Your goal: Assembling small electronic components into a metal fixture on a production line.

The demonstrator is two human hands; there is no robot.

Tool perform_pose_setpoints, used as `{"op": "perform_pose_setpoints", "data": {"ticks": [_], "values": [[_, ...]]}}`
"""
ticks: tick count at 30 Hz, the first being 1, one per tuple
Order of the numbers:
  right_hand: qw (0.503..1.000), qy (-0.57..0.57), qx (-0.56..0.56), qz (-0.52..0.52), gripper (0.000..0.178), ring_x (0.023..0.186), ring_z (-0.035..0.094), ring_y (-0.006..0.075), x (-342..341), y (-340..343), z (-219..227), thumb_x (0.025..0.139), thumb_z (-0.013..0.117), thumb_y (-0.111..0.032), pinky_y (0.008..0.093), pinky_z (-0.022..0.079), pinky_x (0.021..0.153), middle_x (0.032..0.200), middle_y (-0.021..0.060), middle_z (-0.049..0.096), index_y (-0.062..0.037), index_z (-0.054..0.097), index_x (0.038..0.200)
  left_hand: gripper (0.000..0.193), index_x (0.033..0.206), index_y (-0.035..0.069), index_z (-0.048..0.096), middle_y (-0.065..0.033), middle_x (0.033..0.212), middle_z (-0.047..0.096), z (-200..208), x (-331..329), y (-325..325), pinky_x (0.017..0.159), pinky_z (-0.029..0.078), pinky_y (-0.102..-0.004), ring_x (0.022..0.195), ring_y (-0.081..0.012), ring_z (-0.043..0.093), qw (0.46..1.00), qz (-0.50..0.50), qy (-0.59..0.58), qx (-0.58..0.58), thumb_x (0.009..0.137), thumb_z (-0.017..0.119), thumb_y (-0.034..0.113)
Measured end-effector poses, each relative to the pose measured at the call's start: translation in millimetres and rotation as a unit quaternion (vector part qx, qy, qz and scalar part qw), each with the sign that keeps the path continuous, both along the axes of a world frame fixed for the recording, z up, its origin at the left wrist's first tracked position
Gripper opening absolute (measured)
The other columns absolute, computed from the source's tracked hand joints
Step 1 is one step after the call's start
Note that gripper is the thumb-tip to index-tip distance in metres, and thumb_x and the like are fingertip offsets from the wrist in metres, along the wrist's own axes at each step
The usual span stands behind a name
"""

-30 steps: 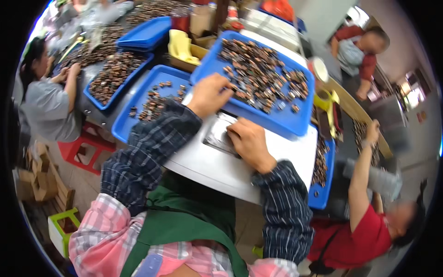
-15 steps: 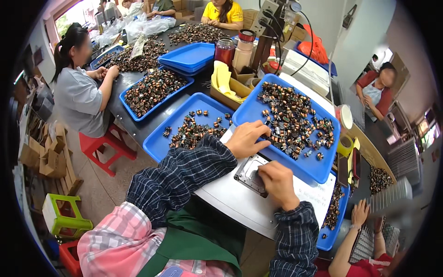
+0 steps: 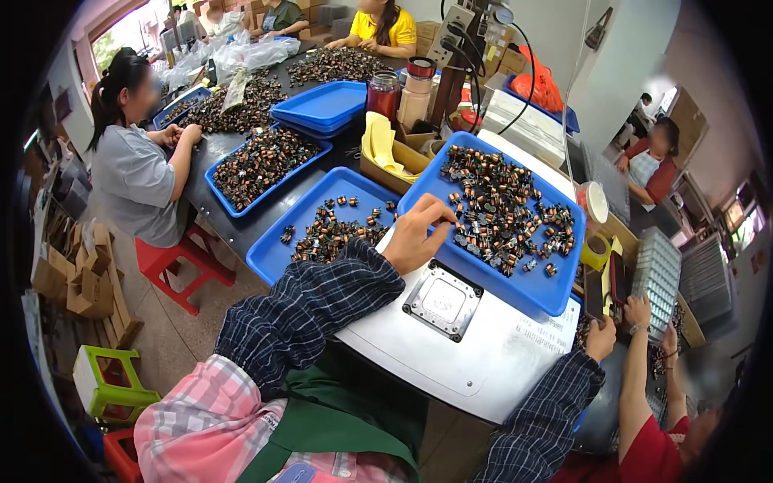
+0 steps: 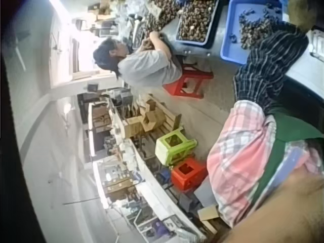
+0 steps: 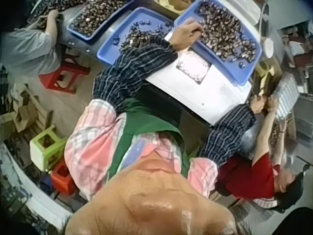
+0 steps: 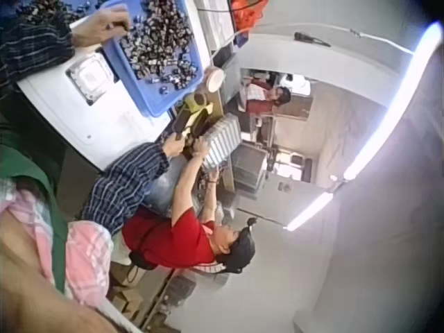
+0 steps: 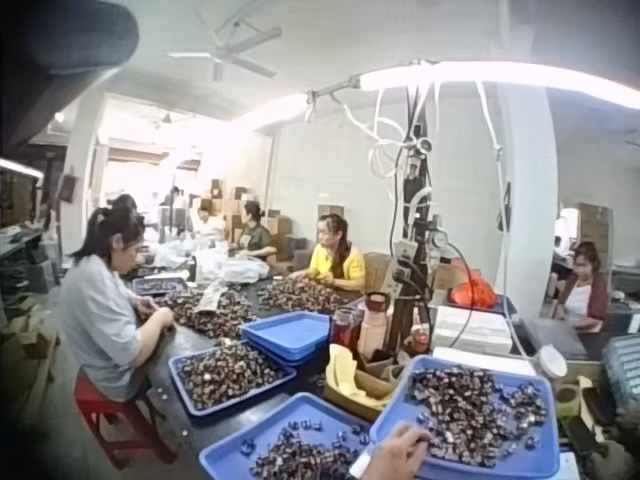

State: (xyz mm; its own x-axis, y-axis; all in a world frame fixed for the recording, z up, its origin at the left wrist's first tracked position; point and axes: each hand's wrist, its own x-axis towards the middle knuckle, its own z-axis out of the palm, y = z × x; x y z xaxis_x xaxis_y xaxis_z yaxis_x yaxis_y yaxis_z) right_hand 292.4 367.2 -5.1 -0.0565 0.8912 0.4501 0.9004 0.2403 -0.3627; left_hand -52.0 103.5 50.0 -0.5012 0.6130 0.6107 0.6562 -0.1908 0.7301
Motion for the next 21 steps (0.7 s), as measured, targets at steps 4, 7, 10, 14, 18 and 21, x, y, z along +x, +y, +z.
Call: {"op": "perform_pose_setpoints", "data": {"ticks": [4,7,10,14,18,21], "values": [[0.987,0.008,0.109,0.116,0.034,0.094,0.055,0.0279,-17.8,0.8,21.3,0.078,0.058,-0.018,0.0379,0.042,0.081,0.104,0.0137,0.059,-0.0051,0.056,0.109,0.011,0.086,0.003,0.059,-0.0104,0.087,0.052,0.3,7.0,3.3,0.067,0.045,-0.0283,0.075,-0.0215,0.055,0.995,-0.013,0.009,0.095,0.077,0.054,-0.002],[0.956,0.022,0.136,0.257,0.035,0.093,0.052,0.0297,-82.0,-43.5,52.5,0.076,0.061,-0.017,0.0373,0.039,0.082,0.101,0.0143,0.059,-0.0033,0.056,0.108,0.016,0.092,0.003,0.057,-0.01,0.085,0.053,1.7,12.2,-7.3,0.066,0.045,-0.0275,0.074,-0.0197,0.055,0.997,-0.042,-0.05,0.05,0.077,0.056,-0.001],[0.915,-0.074,0.137,0.371,0.039,0.092,0.051,0.0273,-128.5,-83.3,62.4,0.072,0.064,-0.016,0.0358,0.039,0.082,0.098,0.0125,0.059,-0.0055,0.056,0.109,0.018,0.094,0.003,0.058,-0.0096,0.084,0.054,-2.6,8.8,-18.7,0.067,0.045,-0.0284,0.075,-0.0201,0.055,0.996,-0.067,-0.057,-0.003,0.077,0.056,0.0],[0.92,-0.059,0.052,0.383,0.041,0.092,0.049,0.0286,-145.8,-94.0,57.0,0.064,0.067,-0.01,0.0377,0.037,0.083,0.093,0.0102,0.058,-0.008,0.058,0.105,0.016,0.091,0.003,0.06,-0.0099,0.087,0.055,-8.8,14.8,-25.8,0.073,0.044,-0.0326,0.084,-0.0244,0.054,0.995,-0.102,0.013,-0.007,0.076,0.055,0.0],[0.891,0.011,0.083,0.447,0.029,0.084,0.052,0.03,-138.3,-79.2,46.4,0.065,0.062,-0.005,0.0362,0.038,0.08,0.085,0.0124,0.058,-0.0037,0.06,0.094,0.027,0.096,0.002,0.057,-0.0117,0.086,0.056,-16.0,22.9,-25.1,0.074,0.045,-0.0312,0.083,-0.0247,0.055,0.986,-0.158,-0.035,-0.033,0.07,0.057,-0.007],[0.889,0.019,0.058,0.454,0.026,0.081,0.056,0.026,-143.9,-79.3,53.4,0.068,0.064,-0.009,0.0313,0.043,0.072,0.085,0.0123,0.058,-0.0025,0.06,0.093,0.024,0.092,0.001,0.059,-0.0121,0.086,0.056,-8.4,17.9,-34.5,0.071,0.047,-0.028,0.08,-0.0215,0.057,0.981,-0.178,-0.019,-0.076,0.07,0.055,-0.007]]}}
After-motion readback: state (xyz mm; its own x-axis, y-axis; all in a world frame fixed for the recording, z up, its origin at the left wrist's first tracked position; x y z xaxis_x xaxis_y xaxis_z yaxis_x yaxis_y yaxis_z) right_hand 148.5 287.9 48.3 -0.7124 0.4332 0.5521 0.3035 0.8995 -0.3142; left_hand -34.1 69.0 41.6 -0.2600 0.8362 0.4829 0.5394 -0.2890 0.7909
